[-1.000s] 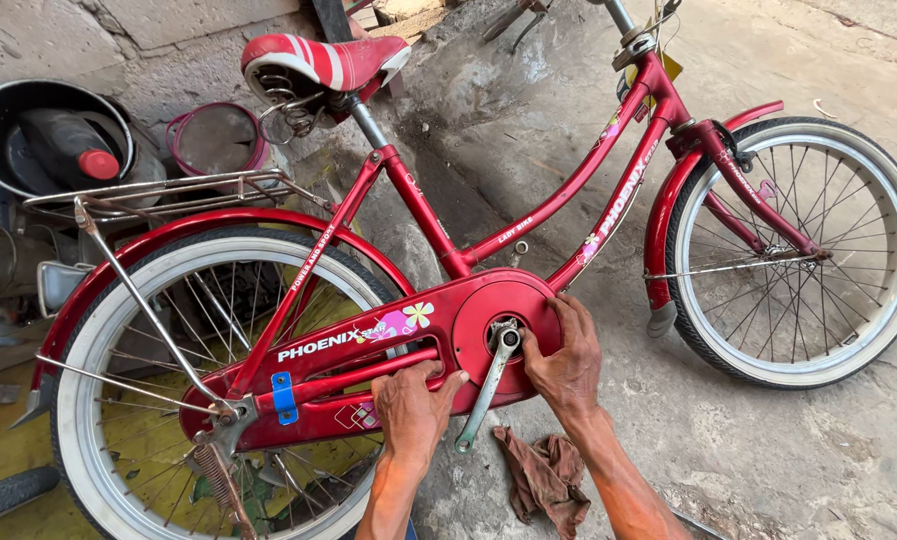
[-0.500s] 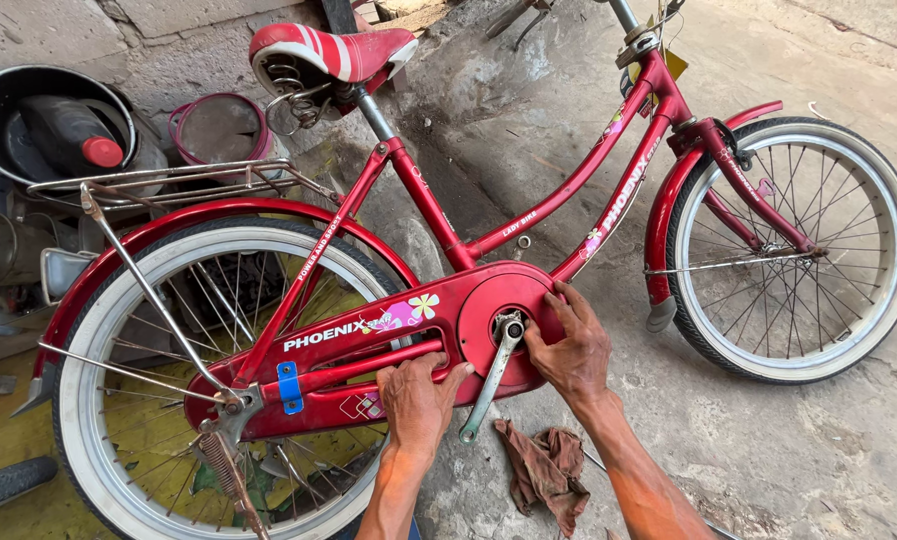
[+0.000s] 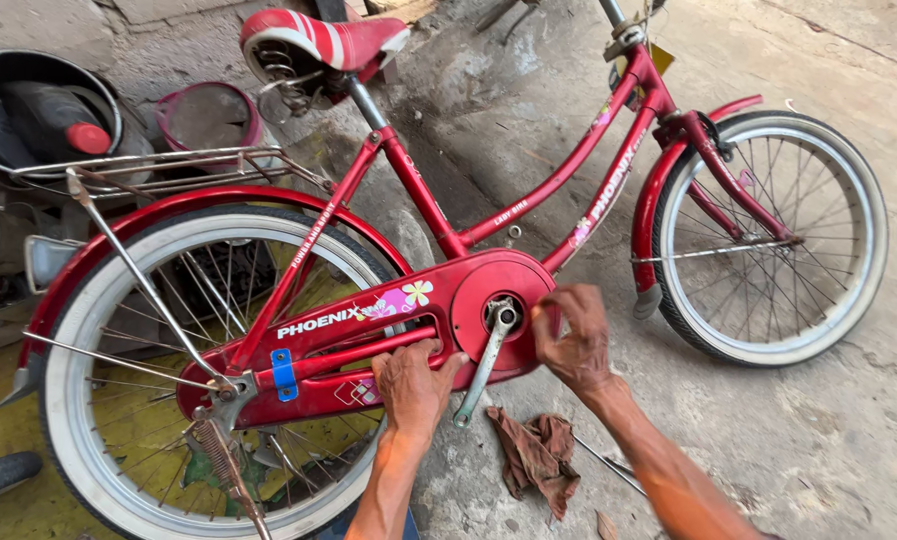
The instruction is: The person installs a red chain guard onto a red bicycle, aligns it over the crankset, and secures it with a screwdriver. The person then adjusts the seat post clamp with the same tool.
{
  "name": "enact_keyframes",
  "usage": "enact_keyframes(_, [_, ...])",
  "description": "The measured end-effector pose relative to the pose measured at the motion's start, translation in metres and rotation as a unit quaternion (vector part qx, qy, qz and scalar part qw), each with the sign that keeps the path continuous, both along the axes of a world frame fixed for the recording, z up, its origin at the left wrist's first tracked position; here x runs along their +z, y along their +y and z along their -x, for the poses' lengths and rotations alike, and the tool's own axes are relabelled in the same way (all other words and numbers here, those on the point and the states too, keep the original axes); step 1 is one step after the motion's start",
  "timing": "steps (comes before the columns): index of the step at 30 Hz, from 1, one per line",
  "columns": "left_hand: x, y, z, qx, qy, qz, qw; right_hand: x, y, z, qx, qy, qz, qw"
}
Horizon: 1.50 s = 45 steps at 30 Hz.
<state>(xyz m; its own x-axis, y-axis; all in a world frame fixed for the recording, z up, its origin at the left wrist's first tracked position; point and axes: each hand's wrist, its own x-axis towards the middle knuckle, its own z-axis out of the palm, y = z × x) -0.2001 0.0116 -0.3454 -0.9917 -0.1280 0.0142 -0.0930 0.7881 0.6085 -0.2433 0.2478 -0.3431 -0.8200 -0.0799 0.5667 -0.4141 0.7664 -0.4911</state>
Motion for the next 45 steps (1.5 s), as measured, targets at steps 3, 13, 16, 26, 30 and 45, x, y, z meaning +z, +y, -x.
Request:
enact_keyframes(3, [0.001,0.002,-0.001,0.004,0.002,-0.001,1.000,0.002,0.014,-0.009,0.148,-0.177,-0.030,0.973])
enact_keyframes(13, [0.007,0.001,-0.001,0.005,-0.015,-0.001,1.000,-0.002,0.024,0.001,0.247,-0.284,-0.235,0.896])
enact_keyframes(16, [0.007,0.001,0.000,0.009,-0.029,-0.004,1.000,0.000,0.024,0.012,0.278,-0.243,-0.267,0.890])
enact_keyframes(26, [0.003,-0.001,-0.002,-0.011,0.007,-0.006,1.000,0.031,0.020,0.022,0.338,-0.191,-0.369,0.844])
enact_keyframes(30, [0.001,-0.001,-0.003,-0.014,0.000,-0.001,1.000,0.037,0.018,0.028,0.387,-0.143,-0.354,0.839])
enact_keyframes(45, [0.003,0.001,-0.005,-0.014,0.010,-0.005,1.000,0.043,0.001,0.042,0.422,-0.166,-0.548,0.703])
